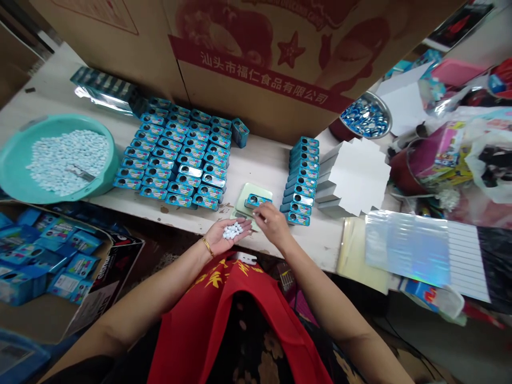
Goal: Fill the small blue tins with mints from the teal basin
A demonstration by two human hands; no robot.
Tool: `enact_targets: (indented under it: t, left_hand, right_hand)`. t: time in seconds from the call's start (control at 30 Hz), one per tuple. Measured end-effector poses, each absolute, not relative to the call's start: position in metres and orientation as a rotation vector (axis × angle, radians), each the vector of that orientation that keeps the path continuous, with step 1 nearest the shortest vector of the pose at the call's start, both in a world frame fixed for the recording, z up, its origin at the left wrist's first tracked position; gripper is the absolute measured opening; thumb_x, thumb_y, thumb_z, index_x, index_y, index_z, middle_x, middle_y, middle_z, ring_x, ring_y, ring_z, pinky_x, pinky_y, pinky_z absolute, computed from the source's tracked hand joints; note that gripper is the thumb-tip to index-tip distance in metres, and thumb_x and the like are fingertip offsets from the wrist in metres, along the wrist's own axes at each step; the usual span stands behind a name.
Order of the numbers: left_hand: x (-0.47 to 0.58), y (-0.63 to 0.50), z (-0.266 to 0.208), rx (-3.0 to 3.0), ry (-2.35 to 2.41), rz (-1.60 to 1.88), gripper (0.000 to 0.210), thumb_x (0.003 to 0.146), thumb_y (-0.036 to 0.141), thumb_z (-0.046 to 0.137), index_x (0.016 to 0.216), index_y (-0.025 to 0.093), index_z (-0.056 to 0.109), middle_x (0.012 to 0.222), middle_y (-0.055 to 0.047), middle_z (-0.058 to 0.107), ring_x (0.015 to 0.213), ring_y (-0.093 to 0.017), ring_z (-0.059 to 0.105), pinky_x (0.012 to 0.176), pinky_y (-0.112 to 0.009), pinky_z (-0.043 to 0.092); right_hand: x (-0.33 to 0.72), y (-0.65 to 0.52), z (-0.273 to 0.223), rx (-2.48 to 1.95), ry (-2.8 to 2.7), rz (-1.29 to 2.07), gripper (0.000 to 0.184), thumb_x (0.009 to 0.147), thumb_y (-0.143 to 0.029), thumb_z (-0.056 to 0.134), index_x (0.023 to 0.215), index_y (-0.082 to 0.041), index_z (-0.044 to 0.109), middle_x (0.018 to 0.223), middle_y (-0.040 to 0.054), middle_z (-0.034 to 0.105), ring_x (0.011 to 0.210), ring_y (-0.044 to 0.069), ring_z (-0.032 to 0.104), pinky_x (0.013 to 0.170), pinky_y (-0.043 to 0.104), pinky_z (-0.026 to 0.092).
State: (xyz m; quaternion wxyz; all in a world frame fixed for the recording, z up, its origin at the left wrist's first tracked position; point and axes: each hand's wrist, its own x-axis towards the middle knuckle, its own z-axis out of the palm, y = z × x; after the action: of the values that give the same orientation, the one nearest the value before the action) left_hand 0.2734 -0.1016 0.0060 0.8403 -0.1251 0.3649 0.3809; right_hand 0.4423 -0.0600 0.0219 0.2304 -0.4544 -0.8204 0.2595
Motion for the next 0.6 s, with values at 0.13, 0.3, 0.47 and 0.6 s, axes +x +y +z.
enact_targets:
  t: [0.13,0.3,0.47,0.6]
  left_hand:
    - [0.267,-0.104,0.011,-0.277,0.768,0.824,0.021,0.074,0.008,0.046,0.09,0.004,0.058,0.102,-0.018,0.061,0.106,-0.025,0.051,0.087,-0.036,0.044]
    - [0.258,-0.122,0.005,-0.306,0.755,0.805,0.024,0.075,0.009,0.045,0.095,0.005,0.057,0.101,-0.017,0.061,0.101,-0.024,0.055,0.084,-0.036,0.045]
    - [0.262,-0.135,-0.003,-0.33,0.782,0.753,0.023,0.076,0.009,0.044,0.093,0.005,0.059,0.08,-0.01,0.065,0.071,-0.014,0.061,0.065,-0.025,0.049]
    - [0.266,-0.137,-0.001,-0.318,0.786,0.708,0.021,0.076,0.009,0.045,0.089,0.004,0.061,0.077,-0.01,0.064,0.065,-0.013,0.059,0.059,-0.023,0.047]
  right_hand:
    - [0.445,-0.031,0.017,-1.37,-2.224,0.629,0.015,0.08,-0.019,0.047,0.089,-0.018,0.059,0.087,0.0056,0.058,0.08,0.016,0.055,0.072,0.027,0.045]
    - [0.439,-0.063,0.021,-1.322,-2.225,0.674,0.021,0.083,-0.018,0.041,0.096,-0.019,0.057,0.092,0.0061,0.06,0.088,0.016,0.055,0.078,0.028,0.045]
    - [0.417,-0.128,0.026,-1.099,-2.563,0.761,0.02,0.082,-0.02,0.044,0.099,-0.019,0.056,0.097,0.0078,0.058,0.09,0.018,0.052,0.08,0.032,0.044]
    - [0.415,-0.139,0.02,-1.125,-2.641,0.787,0.018,0.083,-0.02,0.042,0.095,-0.017,0.055,0.093,0.0082,0.057,0.087,0.017,0.052,0.074,0.03,0.046]
